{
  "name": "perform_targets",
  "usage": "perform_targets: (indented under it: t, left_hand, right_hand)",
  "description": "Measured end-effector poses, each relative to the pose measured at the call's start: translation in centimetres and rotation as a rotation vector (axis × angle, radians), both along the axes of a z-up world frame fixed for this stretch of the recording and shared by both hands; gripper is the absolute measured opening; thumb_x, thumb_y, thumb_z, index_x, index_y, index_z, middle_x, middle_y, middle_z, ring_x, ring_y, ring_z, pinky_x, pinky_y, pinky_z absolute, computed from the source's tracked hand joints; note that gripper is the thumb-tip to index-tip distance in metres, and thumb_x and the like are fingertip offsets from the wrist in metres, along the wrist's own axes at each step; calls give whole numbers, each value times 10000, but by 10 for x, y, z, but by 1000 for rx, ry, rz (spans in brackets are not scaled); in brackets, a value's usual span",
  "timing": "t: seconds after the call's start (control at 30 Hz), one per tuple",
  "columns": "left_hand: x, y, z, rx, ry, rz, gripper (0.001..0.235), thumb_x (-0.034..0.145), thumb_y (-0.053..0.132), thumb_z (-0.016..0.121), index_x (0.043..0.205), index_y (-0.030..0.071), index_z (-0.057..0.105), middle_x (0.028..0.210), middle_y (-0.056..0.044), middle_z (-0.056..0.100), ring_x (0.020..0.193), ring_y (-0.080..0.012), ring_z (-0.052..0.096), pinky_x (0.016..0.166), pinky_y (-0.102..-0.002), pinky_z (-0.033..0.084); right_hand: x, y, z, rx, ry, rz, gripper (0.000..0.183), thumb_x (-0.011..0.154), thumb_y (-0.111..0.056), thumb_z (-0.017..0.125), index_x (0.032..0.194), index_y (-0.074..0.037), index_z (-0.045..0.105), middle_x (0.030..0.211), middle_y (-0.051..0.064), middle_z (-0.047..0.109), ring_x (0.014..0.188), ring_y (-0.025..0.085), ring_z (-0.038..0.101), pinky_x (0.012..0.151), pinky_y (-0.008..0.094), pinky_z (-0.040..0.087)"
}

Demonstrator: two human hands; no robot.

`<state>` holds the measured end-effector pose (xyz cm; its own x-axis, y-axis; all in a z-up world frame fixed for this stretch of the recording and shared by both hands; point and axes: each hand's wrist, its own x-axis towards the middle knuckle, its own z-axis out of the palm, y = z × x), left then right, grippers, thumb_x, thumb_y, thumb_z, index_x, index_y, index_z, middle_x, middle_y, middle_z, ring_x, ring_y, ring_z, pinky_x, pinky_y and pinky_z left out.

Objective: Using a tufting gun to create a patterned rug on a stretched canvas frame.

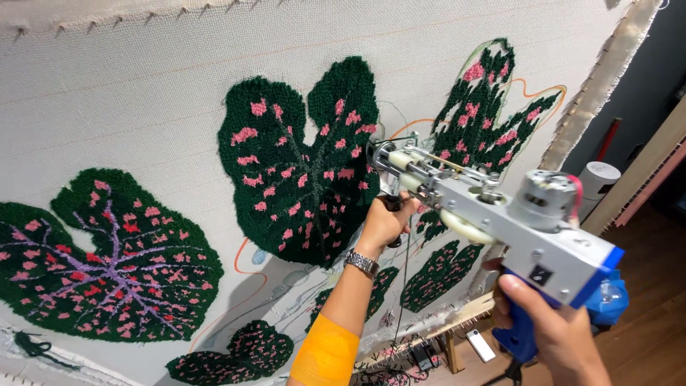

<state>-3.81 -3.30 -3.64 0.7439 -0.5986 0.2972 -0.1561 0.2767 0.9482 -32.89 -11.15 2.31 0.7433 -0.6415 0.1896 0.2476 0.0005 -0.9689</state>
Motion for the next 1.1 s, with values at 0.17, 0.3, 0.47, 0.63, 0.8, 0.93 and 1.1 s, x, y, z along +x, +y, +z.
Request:
perform_targets:
  t: [0.17,0.3,0.47,0.63,0.8,0.93,1.1]
  left_hand:
    - [33,-7,-9,76,20,90,232,903,239,742,832,25,685,661,9,631,475,-85,545,448,-280,425]
    - [57,-22,-24,142,42,157,284,890,293,735,817,22,690,610,-4,604,439,-106,539,417,-297,436]
    - [52,-17,-10,154,0,211,336,846,349,758,799,20,708,598,-11,635,415,-121,535,392,-311,440]
    - [45,-5,7,233,-39,210,400,884,402,778,830,11,713,602,-46,616,440,-114,514,418,-314,418]
    - [46,-4,16,85,-73,147,278,856,335,759,947,74,730,743,24,696,456,-103,526,432,-303,459]
    - [61,-14,4,125,-69,153,275,899,279,785,931,13,723,739,-40,679,471,-119,531,447,-305,469]
    - [49,-9,8,72,-138,67,242,907,217,742,1030,10,713,797,-13,681,503,-94,529,452,-284,465]
  right_hand:
    - [23,20,-2,-186,-7,-4,218,887,-122,721,967,67,646,634,100,607,522,194,580,471,323,459]
    - [34,25,-6,-116,56,-8,231,856,-137,723,983,55,699,635,90,627,532,187,595,483,321,473]
    - [40,27,-10,-50,33,-45,232,846,-127,742,969,55,665,633,103,614,515,203,582,465,345,468]
    - [44,22,-19,15,15,-33,221,865,-123,714,961,69,661,624,128,615,516,224,591,485,363,475]
    - [47,23,-17,152,-6,-45,266,844,-103,724,1011,82,631,665,138,588,545,237,563,481,385,474]
    - [47,21,-17,161,-48,-56,303,836,-99,723,1053,84,617,710,138,594,567,230,565,487,383,484]
    - [38,13,-18,158,-71,-23,338,830,-92,715,1102,91,631,726,145,593,594,225,569,490,373,481]
